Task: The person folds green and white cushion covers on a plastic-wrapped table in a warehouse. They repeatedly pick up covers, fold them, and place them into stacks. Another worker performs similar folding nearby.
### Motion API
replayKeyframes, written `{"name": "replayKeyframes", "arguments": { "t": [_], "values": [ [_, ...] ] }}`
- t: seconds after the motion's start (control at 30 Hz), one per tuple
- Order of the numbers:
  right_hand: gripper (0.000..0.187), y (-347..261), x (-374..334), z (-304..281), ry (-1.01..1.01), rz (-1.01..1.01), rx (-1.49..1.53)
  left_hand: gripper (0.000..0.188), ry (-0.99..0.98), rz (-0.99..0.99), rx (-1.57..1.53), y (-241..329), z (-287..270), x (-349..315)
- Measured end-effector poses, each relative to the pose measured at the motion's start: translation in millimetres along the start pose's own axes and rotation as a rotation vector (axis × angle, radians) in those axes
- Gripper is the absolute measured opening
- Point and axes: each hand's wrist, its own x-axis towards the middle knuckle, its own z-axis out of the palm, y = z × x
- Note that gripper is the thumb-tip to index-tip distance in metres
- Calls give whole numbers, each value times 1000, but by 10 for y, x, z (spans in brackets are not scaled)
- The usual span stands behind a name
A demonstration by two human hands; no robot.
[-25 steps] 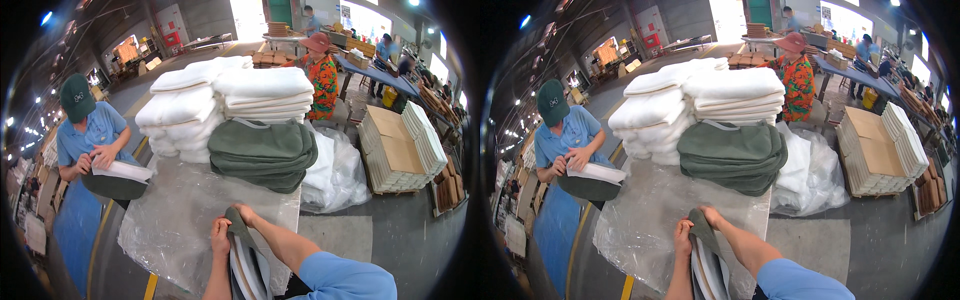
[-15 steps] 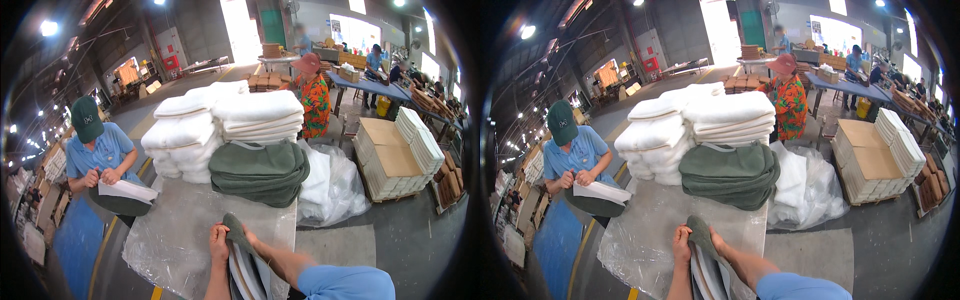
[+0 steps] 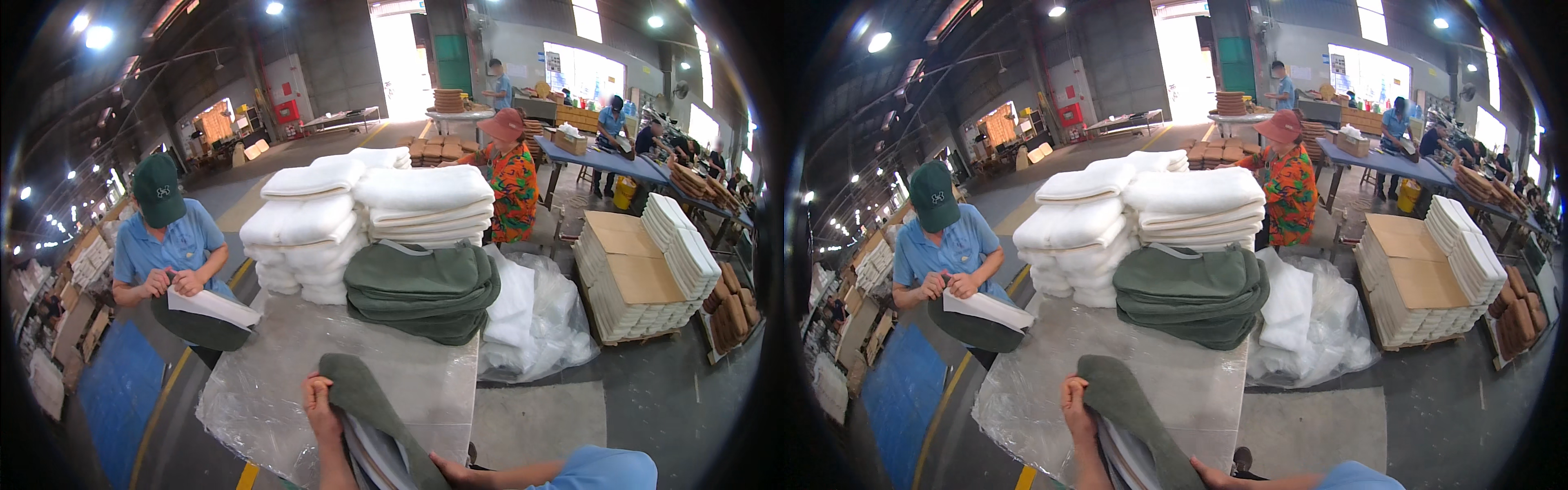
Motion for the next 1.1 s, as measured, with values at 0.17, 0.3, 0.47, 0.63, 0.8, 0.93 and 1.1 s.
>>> {"name": "replayKeyframes", "arguments": {
  "t": [0.17, 0.3, 0.47, 0.63, 0.8, 0.93, 1.1],
  "values": [
    [63, -5, -217, -33, -46, 52, 43, 23, 320, -118, 16, -382, -738, -109],
    [59, -158, -573, -349, 66, 18, 170, 24, 510, -166, 501, -499, -660, -451],
    [73, -433, -820, -798, 60, -139, 294, 25, 440, -248, 449, -344, -381, -756],
    [82, -357, -667, -870, 12, -225, 293, 28, 309, -557, -207, -122, -886, -378],
    [73, -257, -593, -665, 134, -164, 364, 46, -137, -704, -144, -180, -1075, -43],
    [88, -229, -632, -793, 182, -253, 299, 39, 103, -634, -156, -232, -925, -344],
    [94, -1030, -555, -935, 282, -329, 202, 47, 110, -415, 127, 7, -1289, -1234]
  ]
}}
